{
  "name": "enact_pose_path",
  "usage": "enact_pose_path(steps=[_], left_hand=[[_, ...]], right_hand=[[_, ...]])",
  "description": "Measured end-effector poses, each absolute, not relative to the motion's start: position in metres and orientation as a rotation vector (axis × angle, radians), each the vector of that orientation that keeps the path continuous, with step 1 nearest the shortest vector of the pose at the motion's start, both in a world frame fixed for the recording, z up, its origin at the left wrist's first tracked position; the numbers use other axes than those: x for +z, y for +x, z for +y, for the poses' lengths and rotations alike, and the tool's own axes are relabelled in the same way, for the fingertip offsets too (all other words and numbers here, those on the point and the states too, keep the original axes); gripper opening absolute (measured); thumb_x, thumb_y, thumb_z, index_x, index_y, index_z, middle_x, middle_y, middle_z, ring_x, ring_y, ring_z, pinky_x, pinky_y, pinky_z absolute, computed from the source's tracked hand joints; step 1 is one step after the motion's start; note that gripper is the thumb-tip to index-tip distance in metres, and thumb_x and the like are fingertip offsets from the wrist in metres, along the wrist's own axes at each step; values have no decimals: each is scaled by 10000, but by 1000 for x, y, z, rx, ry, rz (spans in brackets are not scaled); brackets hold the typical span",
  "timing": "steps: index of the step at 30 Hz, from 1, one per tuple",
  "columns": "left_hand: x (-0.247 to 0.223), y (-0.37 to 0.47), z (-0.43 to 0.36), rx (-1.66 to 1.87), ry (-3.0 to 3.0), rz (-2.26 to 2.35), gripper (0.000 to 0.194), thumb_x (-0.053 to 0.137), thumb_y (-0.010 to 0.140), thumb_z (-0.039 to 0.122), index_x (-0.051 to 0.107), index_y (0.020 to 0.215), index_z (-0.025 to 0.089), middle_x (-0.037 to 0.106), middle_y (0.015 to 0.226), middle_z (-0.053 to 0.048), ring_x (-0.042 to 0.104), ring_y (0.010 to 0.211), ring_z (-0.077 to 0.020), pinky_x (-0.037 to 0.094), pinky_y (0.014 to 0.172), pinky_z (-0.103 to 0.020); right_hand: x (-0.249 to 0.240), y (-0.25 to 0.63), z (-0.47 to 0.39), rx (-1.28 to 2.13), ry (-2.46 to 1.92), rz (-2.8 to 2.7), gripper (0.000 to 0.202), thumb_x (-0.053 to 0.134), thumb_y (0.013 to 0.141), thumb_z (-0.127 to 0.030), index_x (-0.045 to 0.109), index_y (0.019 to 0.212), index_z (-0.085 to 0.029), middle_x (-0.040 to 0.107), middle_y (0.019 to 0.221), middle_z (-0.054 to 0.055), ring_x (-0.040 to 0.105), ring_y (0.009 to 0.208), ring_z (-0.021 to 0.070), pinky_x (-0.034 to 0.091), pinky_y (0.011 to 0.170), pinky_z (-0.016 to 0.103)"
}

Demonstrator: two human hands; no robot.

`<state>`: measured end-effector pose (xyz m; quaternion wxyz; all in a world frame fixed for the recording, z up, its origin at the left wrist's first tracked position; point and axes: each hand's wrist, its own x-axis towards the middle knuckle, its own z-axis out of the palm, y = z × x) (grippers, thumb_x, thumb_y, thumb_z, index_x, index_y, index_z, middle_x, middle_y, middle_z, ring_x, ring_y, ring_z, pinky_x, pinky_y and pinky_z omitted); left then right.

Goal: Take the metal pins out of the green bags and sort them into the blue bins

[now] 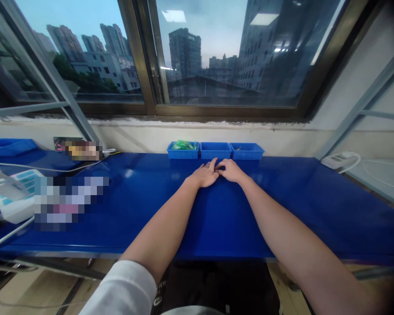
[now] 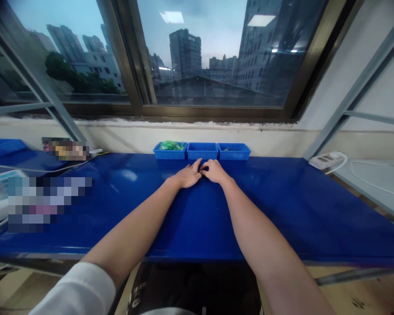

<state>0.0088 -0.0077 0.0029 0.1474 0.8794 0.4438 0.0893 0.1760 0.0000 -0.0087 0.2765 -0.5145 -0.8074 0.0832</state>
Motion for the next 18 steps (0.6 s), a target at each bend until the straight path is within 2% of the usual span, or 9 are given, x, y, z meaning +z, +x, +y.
enact_pose_path(steps=[4,8,11,14,18], left_hand=[[4,14,-12,292,2582,1298,673,302,866,295,19,1442,95,289,1459,-171,278,1350,-224,203,1099,-386],[2,14,-12,372,2596,1353,639,340,861,274,110,1439,129,373,1416,-168,404,1273,-277,320,1030,-402],[-1,13,-11,456,2623,1321,528,360,855,251,305,1372,156,507,1307,-143,524,1152,-270,399,958,-387],[-1,11,-9,628,2668,1245,375,381,849,217,498,1201,160,601,1167,-111,578,1054,-225,437,913,-338],[1,9,-5,903,2665,1227,290,388,855,179,582,1069,159,633,1080,-88,590,995,-188,450,893,-300]], right_hand=[[-7,174,1,254,-1389,-2168,113,620,734,-209,702,807,-180,618,852,58,558,811,175,412,798,299],[-7,175,1,232,-1395,-2177,86,606,737,-188,687,755,-164,621,826,59,554,777,165,409,751,280],[-9,175,0,258,-1378,-2128,87,596,754,-211,669,756,-164,629,787,44,550,726,149,404,704,262],[-9,175,-1,305,-1371,-2059,133,545,798,-249,650,776,-170,644,739,25,551,671,136,391,650,245],[-6,175,-3,231,-1372,-2013,267,433,868,-298,629,744,-166,655,723,41,564,670,143,378,644,246]])
